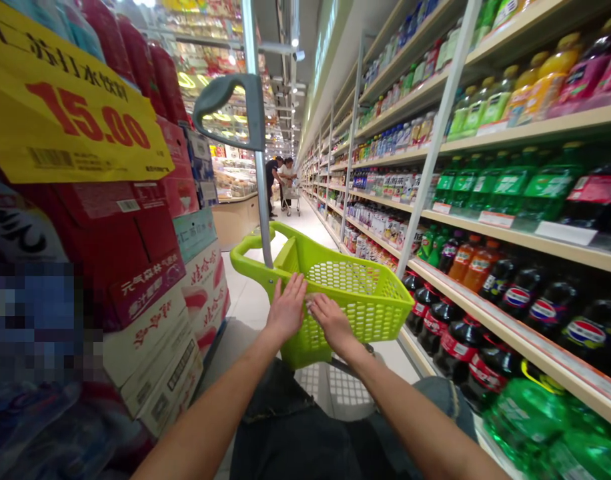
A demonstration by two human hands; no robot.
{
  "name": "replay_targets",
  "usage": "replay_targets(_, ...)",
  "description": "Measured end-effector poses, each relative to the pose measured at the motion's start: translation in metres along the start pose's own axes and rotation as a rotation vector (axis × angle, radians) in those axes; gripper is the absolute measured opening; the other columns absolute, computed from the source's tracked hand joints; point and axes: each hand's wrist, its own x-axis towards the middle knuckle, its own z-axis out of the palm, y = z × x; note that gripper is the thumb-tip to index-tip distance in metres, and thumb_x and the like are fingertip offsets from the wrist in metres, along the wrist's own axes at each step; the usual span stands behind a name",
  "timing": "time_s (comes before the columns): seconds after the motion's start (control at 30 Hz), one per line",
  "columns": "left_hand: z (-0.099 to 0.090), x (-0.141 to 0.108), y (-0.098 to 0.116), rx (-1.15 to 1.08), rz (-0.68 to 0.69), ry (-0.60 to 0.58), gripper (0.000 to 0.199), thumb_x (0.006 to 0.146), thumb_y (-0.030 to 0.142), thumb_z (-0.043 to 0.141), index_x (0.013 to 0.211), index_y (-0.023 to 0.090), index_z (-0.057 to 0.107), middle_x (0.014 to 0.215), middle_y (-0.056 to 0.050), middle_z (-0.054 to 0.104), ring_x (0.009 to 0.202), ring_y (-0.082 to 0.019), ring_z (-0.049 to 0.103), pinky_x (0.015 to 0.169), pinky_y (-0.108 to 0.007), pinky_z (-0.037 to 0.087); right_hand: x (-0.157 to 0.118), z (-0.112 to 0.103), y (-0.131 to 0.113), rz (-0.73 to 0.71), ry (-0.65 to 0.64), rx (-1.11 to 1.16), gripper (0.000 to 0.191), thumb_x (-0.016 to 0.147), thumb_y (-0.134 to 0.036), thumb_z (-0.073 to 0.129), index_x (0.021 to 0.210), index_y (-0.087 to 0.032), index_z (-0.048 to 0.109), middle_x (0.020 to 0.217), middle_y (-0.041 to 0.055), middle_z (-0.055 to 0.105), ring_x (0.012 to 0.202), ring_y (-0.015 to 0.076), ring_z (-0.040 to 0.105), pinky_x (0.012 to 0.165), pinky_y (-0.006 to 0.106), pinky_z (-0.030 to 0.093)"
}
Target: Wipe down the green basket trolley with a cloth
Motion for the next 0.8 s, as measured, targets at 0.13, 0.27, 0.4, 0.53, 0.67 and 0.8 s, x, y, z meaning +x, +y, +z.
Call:
replay_targets(0.13, 0.01, 0.001, 0.014, 0.002, 0.039, -0.101, 0.06, 0.073, 0.016, 0.038, 0.133, 0.01, 0.032, 0.144, -0.009, 0.026, 0.135, -0.021, 0.016, 0.11, -0.047, 0.01, -0.037, 0.004, 0.016, -0.013, -0.088, -0.023, 0.036, 0.085, -0.01, 0.043, 0.118, -0.02, 0.054, 0.122, 0.0092, 0.055, 0.119, 0.0226, 0.044, 0.093, 0.041, 0.04)
replay_targets(0.27, 0.017, 0.006, 0.029, -0.016, 0.063, -0.121, 0.059, 0.075, 0.015, 0.036, 0.133, 0.009, 0.031, 0.145, -0.01, 0.023, 0.135, -0.02, 0.013, 0.11, -0.048, 0.009, -0.035, -0.012, 0.042, 0.039, 0.078, -0.033, 0.037, 0.087, -0.013, 0.04, 0.122, -0.021, 0.049, 0.132, 0.0082, 0.047, 0.127, 0.0222, 0.034, 0.1, 0.043, 0.034)
replay_targets(0.4, 0.019, 0.012, 0.048, -0.046, 0.081, -0.132, 0.059, 0.074, 0.015, 0.036, 0.133, 0.008, 0.031, 0.145, -0.01, 0.023, 0.135, -0.021, 0.013, 0.11, -0.048, 0.009, -0.047, -0.014, 0.061, 0.087, 0.099, -0.083, 0.035, 0.088, -0.012, 0.038, 0.118, -0.02, 0.053, 0.129, 0.008, 0.049, 0.127, 0.0226, 0.034, 0.099, 0.043, 0.035)
replay_targets(0.53, 0.021, 0.017, 0.064, -0.069, 0.138, -0.161, 0.059, 0.074, 0.017, 0.037, 0.132, 0.009, 0.031, 0.145, -0.01, 0.024, 0.135, -0.021, 0.013, 0.11, -0.047, 0.009, -0.075, -0.007, 0.065, 0.05, 0.014, -0.071, 0.037, 0.088, -0.012, 0.036, 0.119, -0.025, 0.052, 0.124, 0.0052, 0.054, 0.124, 0.02, 0.039, 0.095, 0.041, 0.04)
replay_targets(0.67, 0.023, 0.02, 0.076, -0.08, 0.15, -0.172, 0.057, 0.075, 0.015, 0.037, 0.132, 0.009, 0.032, 0.144, -0.011, 0.026, 0.135, -0.021, 0.014, 0.11, -0.048, 0.009, -0.064, -0.024, 0.071, 0.062, 0.158, -0.058, 0.038, 0.089, -0.015, 0.035, 0.124, -0.025, 0.048, 0.132, 0.0048, 0.047, 0.129, 0.0193, 0.03, 0.1, 0.042, 0.035)
replay_targets(0.8, 0.02, 0.02, 0.088, -0.098, 0.161, -0.193, 0.057, 0.075, 0.015, 0.039, 0.131, 0.009, 0.034, 0.143, -0.012, 0.028, 0.135, -0.021, 0.015, 0.11, -0.048, 0.01, -0.064, -0.029, 0.084, 0.1, 0.179, -0.11, 0.034, 0.089, -0.015, 0.037, 0.118, -0.018, 0.053, 0.129, 0.01, 0.049, 0.127, 0.0232, 0.034, 0.097, 0.043, 0.038)
